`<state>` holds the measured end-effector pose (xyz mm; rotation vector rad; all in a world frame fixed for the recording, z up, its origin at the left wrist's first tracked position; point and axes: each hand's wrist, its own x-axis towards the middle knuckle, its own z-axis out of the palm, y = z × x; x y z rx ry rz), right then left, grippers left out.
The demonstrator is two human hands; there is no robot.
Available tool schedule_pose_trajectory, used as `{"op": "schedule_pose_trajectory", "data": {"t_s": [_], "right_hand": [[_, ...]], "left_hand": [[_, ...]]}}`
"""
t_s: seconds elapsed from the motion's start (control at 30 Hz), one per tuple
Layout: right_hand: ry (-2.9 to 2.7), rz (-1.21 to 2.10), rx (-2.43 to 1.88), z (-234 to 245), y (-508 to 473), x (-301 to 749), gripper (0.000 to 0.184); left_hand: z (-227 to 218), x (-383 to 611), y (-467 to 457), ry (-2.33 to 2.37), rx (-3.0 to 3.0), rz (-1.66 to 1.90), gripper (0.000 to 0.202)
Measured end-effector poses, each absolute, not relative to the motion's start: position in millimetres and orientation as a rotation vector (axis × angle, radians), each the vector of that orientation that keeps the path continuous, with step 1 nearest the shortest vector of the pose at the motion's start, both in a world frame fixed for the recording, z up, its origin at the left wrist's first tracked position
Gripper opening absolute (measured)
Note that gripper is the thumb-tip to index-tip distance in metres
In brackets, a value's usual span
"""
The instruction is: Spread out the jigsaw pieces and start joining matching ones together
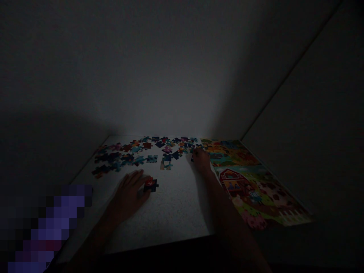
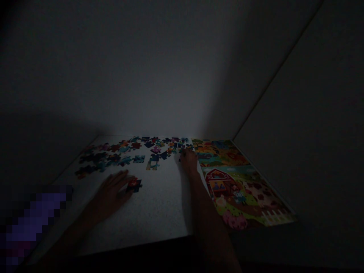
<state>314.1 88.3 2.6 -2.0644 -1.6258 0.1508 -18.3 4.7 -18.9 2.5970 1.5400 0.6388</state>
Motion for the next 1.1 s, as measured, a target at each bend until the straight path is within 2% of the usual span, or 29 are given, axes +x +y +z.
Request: {"op": "schedule_pose_trajectory", "data": {"t_s": [0.3, 0.8, 1.1], "right_hand": [[-1.780, 0.184, -2.021, 1.4, 87.0, 300.0, 0.037], [-1.695, 0.135, -2.127, -5.1, 83.3, 300.4, 0.036], [-1.707, 0.097, -2.047, -7.3, 93.6, 288.1, 0.041]], "left_hand": [[-19.7, -18.7, 4.3, 1.528, 2.607, 0.693, 0.033], [-16.5, -17.0, 3.8, 1.547, 2.571, 0.689, 0.035], [-13.1, -14.4, -0.4, 1.571, 2.541, 0.715, 0.036]]}}
